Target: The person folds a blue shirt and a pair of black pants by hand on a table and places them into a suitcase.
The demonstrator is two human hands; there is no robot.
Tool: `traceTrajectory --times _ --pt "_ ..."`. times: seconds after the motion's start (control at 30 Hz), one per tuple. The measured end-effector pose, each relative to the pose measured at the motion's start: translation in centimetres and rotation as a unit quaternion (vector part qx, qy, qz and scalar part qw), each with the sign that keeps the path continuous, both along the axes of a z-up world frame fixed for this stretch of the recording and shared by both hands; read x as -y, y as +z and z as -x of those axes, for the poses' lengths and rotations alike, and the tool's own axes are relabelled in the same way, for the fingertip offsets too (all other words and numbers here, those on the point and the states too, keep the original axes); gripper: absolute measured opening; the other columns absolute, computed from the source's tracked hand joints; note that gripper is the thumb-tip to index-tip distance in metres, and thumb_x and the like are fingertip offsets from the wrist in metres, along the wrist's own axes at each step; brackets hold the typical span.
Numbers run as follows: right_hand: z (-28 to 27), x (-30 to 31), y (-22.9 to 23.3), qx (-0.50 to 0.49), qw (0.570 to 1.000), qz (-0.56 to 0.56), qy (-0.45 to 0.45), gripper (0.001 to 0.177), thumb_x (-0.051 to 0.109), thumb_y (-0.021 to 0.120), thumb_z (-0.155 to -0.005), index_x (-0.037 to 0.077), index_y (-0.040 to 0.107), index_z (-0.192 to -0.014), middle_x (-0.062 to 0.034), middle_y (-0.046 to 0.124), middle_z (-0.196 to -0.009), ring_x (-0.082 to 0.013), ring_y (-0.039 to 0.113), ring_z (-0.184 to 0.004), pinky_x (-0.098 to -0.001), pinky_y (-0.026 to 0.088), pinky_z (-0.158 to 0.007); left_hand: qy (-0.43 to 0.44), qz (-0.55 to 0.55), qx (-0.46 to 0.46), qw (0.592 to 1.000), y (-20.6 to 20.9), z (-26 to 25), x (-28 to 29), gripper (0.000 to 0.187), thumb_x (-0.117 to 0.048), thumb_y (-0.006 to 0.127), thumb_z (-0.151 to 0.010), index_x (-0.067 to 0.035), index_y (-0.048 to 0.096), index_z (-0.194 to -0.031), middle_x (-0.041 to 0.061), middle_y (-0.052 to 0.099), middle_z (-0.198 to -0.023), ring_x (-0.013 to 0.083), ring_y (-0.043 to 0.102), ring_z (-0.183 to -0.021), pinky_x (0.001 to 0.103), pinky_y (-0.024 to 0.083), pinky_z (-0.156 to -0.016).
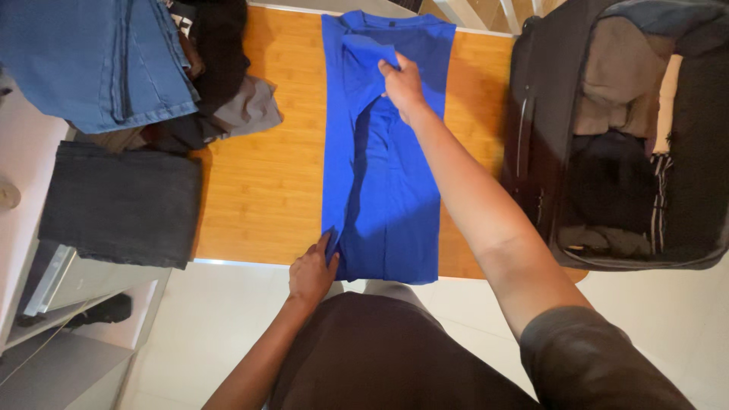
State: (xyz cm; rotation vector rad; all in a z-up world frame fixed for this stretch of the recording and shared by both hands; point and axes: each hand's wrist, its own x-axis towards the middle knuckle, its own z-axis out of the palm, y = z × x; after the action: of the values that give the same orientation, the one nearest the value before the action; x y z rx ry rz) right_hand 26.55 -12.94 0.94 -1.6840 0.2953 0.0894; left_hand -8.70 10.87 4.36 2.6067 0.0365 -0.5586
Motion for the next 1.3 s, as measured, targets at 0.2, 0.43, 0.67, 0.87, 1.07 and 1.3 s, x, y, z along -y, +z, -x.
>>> traceTrajectory --times 0.2,0.43,0.67,0.87,1.07,1.3 --pt "0.3 2.0 0.8 -0.017 0.998 0.065 0.020 0.052 0.044 0.073 -0.107 -0.006 0.070 -0.093 -0.0023 0.053 -0.073 -0.0105 0.049 -0.064 -0.0307 0.045 -0.054 -0.035 -0.034 0.005 0.999 0.2 1.1 1.6 0.059 -0.030 0.064 -0.095 -0.020 0.047 -0.151 0.018 0.067 -0.115 0.0390 0.072 -0.091 0.049 0.058 -0.081" --pt "-0.2 4.4 0.2 0.127 0.988 0.084 -0.019 0.026 0.025 0.076 -0.095 0.000 0.078 -0.102 0.0014 0.071 -0.083 -0.0071 0.058 -0.079 -0.0272 0.051 -0.071 -0.062 -0.023 0.062 0.996 -0.6 2.4 3.1 0.057 -0.024 0.066 -0.089 -0.014 0.054 -0.144 0.015 0.069 -0.109 0.0366 0.072 -0.094 0.047 0.058 -0.083" --pt "-1.2 7.0 -2.4 0.071 0.993 0.080 -0.059 0.045 0.012 0.070 -0.091 0.001 0.062 -0.134 -0.0088 0.074 -0.114 -0.0133 0.067 -0.100 -0.0275 0.053 -0.088 -0.109 -0.057 -0.052 0.991 -1.4 3.0 4.0 0.056 -0.024 0.065 -0.093 -0.019 0.052 -0.147 0.015 0.071 -0.107 0.0356 0.072 -0.091 0.047 0.059 -0.080" --pt "-1.5 8.1 -3.8 0.077 0.993 0.056 -0.068 0.040 0.016 0.071 -0.097 -0.002 0.066 -0.133 -0.0077 0.076 -0.119 -0.0124 0.068 -0.106 -0.0264 0.054 -0.094 -0.142 -0.034 -0.038 0.989 -3.7 3.5 5.0 0.071 -0.023 0.066 -0.091 -0.016 0.038 -0.156 0.017 0.072 -0.101 0.0377 0.073 -0.084 0.049 0.060 -0.074" --pt "-0.3 8.1 -2.2 0.054 0.996 0.052 -0.046 0.040 0.015 0.067 -0.099 0.005 0.065 -0.138 -0.0017 0.073 -0.100 -0.0078 0.061 -0.087 -0.0253 0.052 -0.079 -0.150 -0.057 -0.054 0.986 -3.5 3.3 5.8 0.084 -0.025 0.065 -0.091 -0.020 0.022 -0.163 0.015 0.072 -0.093 0.0365 0.073 -0.078 0.049 0.060 -0.073" --pt "-0.1 8.7 -2.9 0.049 0.994 0.075 -0.059 0.041 0.014 0.067 -0.101 0.008 0.060 -0.142 0.0007 0.073 -0.102 -0.0064 0.064 -0.089 -0.0241 0.054 -0.080 -0.166 -0.064 -0.088 0.980 -2.9 3.0 5.9 0.088 -0.027 0.065 -0.093 -0.021 0.014 -0.164 0.016 0.071 -0.090 0.0368 0.073 -0.078 0.049 0.061 -0.073"
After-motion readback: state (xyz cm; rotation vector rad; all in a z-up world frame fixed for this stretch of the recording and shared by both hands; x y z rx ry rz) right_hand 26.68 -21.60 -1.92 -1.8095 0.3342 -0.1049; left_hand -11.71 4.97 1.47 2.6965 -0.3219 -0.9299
